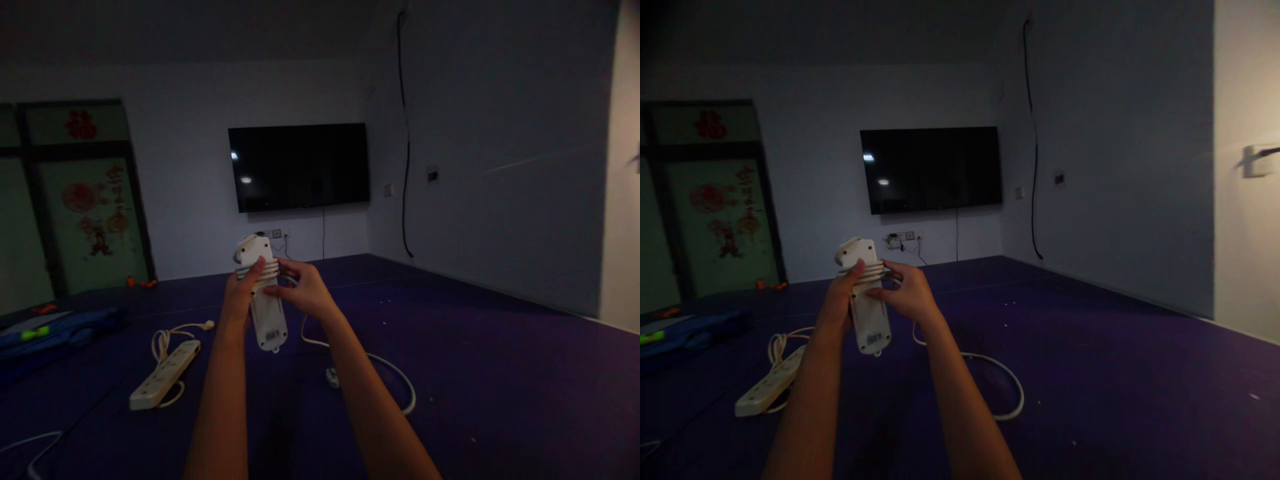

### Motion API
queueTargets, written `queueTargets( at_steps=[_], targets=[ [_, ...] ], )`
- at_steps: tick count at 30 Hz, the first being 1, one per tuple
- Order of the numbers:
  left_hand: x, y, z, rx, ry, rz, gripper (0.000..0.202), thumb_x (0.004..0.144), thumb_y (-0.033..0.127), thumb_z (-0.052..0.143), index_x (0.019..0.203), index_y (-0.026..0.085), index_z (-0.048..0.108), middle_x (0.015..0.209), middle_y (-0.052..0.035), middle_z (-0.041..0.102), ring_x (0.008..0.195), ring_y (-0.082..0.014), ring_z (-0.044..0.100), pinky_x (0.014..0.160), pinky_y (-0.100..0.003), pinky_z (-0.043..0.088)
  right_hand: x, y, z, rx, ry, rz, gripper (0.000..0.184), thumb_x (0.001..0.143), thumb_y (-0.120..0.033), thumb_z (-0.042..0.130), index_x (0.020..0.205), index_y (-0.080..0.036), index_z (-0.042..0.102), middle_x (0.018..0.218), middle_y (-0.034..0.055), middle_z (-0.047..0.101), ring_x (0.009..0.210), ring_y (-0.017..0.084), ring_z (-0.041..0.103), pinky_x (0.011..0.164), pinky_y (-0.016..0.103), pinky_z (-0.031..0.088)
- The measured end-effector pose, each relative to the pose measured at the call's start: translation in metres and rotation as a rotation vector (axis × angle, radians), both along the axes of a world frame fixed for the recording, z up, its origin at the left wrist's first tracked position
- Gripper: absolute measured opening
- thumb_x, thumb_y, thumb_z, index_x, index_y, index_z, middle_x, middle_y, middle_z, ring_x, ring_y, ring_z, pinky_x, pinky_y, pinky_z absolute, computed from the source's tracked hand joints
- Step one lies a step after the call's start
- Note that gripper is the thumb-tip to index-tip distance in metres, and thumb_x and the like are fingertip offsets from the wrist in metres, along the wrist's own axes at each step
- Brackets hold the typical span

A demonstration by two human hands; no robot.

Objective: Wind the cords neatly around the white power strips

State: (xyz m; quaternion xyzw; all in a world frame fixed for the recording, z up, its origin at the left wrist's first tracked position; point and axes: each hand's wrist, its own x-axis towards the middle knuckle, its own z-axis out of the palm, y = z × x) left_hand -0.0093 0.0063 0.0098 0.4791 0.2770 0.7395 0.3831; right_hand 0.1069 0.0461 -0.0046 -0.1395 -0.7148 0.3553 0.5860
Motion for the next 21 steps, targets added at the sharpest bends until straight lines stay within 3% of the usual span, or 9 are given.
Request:
queueTargets(
  at_steps=[5, 9, 12, 16, 21],
  targets=[
    [0.001, 0.003, -0.001, 0.030, 0.074, 0.165, 0.055, 0.059, 0.058, 0.075, 0.088, 0.012, 0.068, 0.079, -0.0075, 0.071, 0.066, -0.0163, 0.065, 0.055, -0.022, 0.049, 0.001, -0.006, 0.004, 0.079, 0.007, -0.283, 0.061, 0.060, -0.025, 0.080, 0.118, -0.021, 0.063, 0.116, 0.0087, 0.068, 0.105, 0.025, 0.064, 0.085, 0.039, 0.053],
    [0.004, 0.012, -0.003, 0.034, -0.045, 0.351, 0.051, 0.053, 0.054, 0.079, 0.079, 0.012, 0.065, 0.069, -0.0025, 0.067, 0.052, -0.0116, 0.060, 0.049, -0.021, 0.045, -0.004, -0.011, 0.001, 0.202, -0.018, -0.612, 0.050, 0.069, -0.022, 0.073, 0.118, -0.024, 0.064, 0.118, 0.0084, 0.067, 0.106, 0.026, 0.062, 0.093, 0.040, 0.049],
    [0.012, 0.015, -0.004, 0.061, -0.109, 0.456, 0.041, 0.057, 0.050, 0.078, 0.067, 0.013, 0.064, 0.064, -0.0027, 0.066, 0.053, -0.0128, 0.061, 0.052, -0.022, 0.046, -0.011, -0.013, -0.005, 0.276, -0.017, -0.719, 0.044, 0.080, -0.023, 0.063, 0.124, -0.024, 0.059, 0.123, 0.0090, 0.063, 0.110, 0.025, 0.059, 0.099, 0.040, 0.044],
    [0.029, 0.008, -0.002, 0.089, -0.148, 0.368, 0.040, 0.068, 0.053, 0.069, 0.061, 0.014, 0.064, 0.059, -0.0015, 0.063, 0.052, -0.0115, 0.058, 0.052, -0.022, 0.045, -0.018, -0.012, -0.016, 0.330, -0.023, -0.802, 0.038, 0.089, -0.025, 0.049, 0.125, -0.021, 0.058, 0.131, 0.0127, 0.057, 0.114, 0.027, 0.056, 0.100, 0.042, 0.042],
    [0.043, 0.001, 0.002, 0.079, -0.222, 0.128, 0.033, 0.061, 0.044, 0.079, 0.071, 0.015, 0.067, 0.059, 0.0020, 0.060, 0.051, -0.0077, 0.054, 0.050, -0.018, 0.041, -0.021, -0.009, -0.022, 0.439, -0.026, -0.807, 0.037, 0.090, -0.032, 0.047, 0.122, -0.021, 0.063, 0.118, 0.0122, 0.065, 0.103, 0.024, 0.062, 0.092, 0.034, 0.047]
  ],
)
